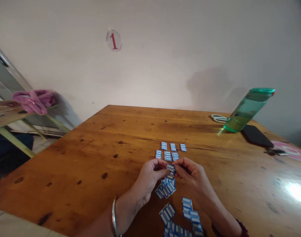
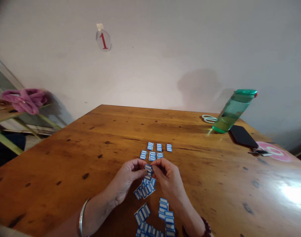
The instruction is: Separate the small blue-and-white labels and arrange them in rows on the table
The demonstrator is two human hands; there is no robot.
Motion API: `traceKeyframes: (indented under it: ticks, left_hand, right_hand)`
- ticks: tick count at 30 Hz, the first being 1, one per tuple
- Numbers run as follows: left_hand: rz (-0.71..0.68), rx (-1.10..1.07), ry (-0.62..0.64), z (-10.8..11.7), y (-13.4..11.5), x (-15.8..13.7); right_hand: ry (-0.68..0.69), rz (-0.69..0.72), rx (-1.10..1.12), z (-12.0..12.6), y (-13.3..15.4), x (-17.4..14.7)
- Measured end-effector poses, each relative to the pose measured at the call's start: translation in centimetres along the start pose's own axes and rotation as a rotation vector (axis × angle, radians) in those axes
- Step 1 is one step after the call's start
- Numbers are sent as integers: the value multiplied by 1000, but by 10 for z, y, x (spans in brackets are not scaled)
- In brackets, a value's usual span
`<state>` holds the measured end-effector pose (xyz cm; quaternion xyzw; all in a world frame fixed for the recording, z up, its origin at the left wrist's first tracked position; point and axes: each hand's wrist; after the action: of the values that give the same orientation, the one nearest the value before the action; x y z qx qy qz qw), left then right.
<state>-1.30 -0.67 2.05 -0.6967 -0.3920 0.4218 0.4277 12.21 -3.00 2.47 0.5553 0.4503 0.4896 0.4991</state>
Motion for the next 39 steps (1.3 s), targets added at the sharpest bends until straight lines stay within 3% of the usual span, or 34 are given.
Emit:
traceKeyframes:
  ticks: [14, 18, 29, 39]
  left_hand:
    - [-2, -19, -12, 0, 1, 1]
    - [-16, 2, -4, -1, -1, -1]
    - [-27, 31, 3, 4, 0, 4]
    - [-45, -35, 51, 9, -3, 6]
  right_hand:
    - [32, -26, -29, 0, -1, -2]
    - [38, 11, -145, 0, -4, -1]
    - [5, 59, -151, 4, 3, -5]
    - [81, 81, -518, 30, 13, -46]
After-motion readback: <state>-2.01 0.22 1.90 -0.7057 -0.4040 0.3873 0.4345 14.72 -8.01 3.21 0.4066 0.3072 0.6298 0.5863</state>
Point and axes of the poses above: each hand's wrist, its own x-axis towards the middle knuckle, its own z-axis out of the back of the hand, y = z × x, and after that the axes turned 6 degrees about x, right-handed
